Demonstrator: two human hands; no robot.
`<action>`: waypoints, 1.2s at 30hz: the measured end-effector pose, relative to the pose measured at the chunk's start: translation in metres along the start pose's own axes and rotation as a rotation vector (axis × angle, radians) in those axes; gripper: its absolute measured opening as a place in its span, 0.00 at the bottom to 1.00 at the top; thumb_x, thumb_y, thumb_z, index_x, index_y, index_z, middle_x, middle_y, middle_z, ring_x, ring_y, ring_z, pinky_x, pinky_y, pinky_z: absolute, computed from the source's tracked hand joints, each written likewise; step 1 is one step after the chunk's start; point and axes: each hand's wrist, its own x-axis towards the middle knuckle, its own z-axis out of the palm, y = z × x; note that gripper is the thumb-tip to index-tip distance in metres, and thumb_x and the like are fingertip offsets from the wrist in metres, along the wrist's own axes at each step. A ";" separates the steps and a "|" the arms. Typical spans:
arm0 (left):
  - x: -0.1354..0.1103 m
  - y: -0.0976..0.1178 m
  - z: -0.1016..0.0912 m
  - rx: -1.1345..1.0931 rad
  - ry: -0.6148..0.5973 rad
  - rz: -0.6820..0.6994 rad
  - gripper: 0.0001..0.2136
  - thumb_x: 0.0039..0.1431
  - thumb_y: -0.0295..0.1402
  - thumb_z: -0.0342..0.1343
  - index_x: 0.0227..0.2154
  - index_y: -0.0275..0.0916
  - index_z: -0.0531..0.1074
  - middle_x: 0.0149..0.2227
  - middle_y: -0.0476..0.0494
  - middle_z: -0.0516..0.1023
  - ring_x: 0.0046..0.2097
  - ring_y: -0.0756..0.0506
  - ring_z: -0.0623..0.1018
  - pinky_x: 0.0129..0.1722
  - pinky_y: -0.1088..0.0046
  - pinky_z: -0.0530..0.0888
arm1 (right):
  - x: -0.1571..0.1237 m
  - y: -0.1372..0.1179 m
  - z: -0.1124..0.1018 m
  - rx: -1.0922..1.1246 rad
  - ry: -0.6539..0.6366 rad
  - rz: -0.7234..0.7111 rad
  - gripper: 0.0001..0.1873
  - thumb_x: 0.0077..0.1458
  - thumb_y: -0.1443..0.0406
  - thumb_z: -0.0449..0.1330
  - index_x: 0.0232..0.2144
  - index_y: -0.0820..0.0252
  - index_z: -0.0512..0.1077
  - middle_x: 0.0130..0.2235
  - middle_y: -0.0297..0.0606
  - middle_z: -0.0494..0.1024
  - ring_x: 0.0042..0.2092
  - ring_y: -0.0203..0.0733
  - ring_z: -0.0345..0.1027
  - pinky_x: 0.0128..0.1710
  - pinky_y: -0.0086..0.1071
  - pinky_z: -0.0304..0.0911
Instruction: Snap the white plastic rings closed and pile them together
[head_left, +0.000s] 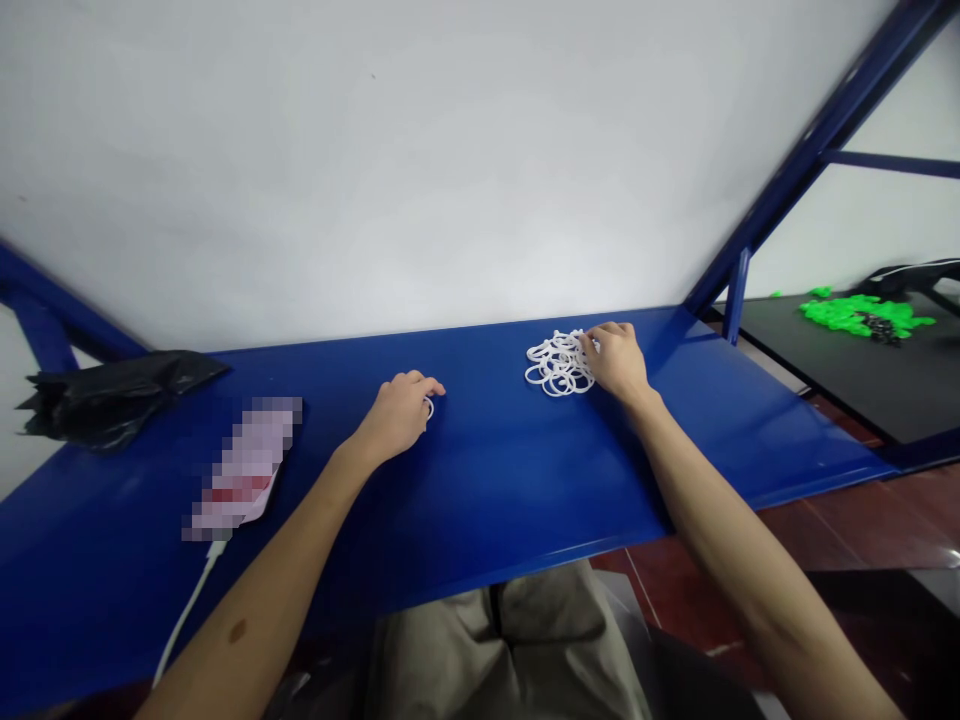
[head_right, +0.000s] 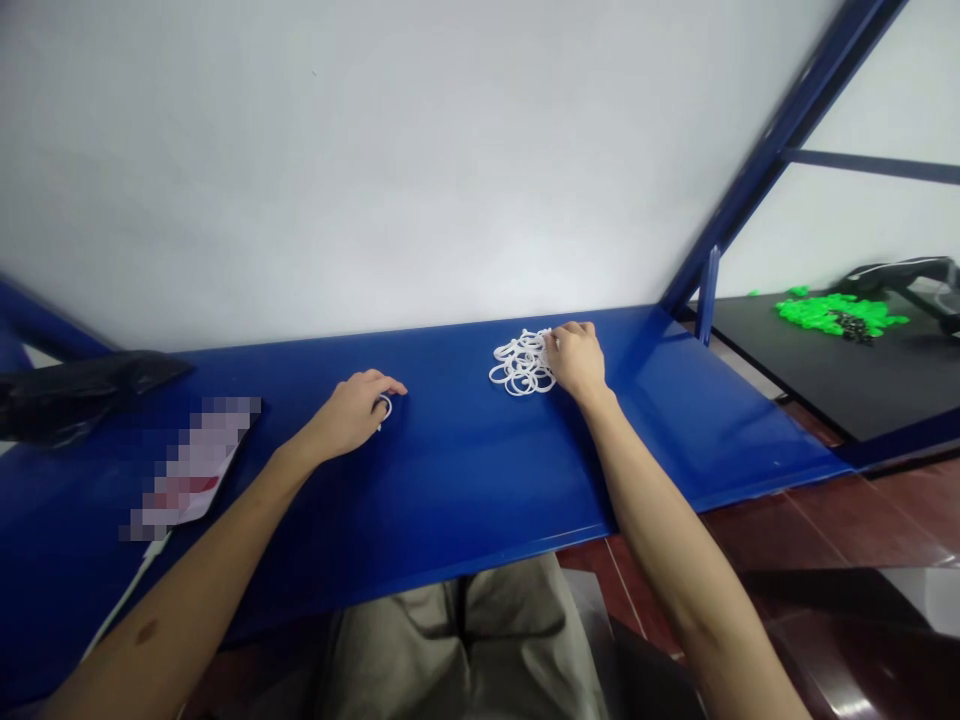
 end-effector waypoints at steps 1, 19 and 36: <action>0.000 -0.001 0.001 0.005 0.006 0.001 0.18 0.61 0.23 0.46 0.46 0.42 0.77 0.45 0.40 0.78 0.48 0.38 0.75 0.49 0.57 0.70 | 0.000 -0.001 -0.001 -0.001 0.007 0.004 0.21 0.66 0.61 0.49 0.38 0.65 0.80 0.44 0.52 0.80 0.48 0.56 0.64 0.50 0.47 0.62; -0.004 0.048 0.010 -0.213 0.411 -0.094 0.10 0.63 0.36 0.54 0.27 0.41 0.67 0.24 0.50 0.75 0.27 0.48 0.71 0.34 0.69 0.66 | -0.049 -0.120 -0.018 0.651 -0.335 -0.331 0.15 0.63 0.54 0.61 0.41 0.59 0.77 0.35 0.36 0.80 0.37 0.40 0.72 0.39 0.33 0.64; -0.005 0.059 0.016 -0.523 0.218 0.067 0.20 0.69 0.46 0.48 0.24 0.40 0.68 0.22 0.53 0.74 0.24 0.51 0.71 0.30 0.73 0.66 | -0.054 -0.117 -0.008 0.421 -0.233 -0.654 0.18 0.72 0.62 0.46 0.38 0.62 0.74 0.33 0.42 0.76 0.35 0.43 0.62 0.36 0.34 0.60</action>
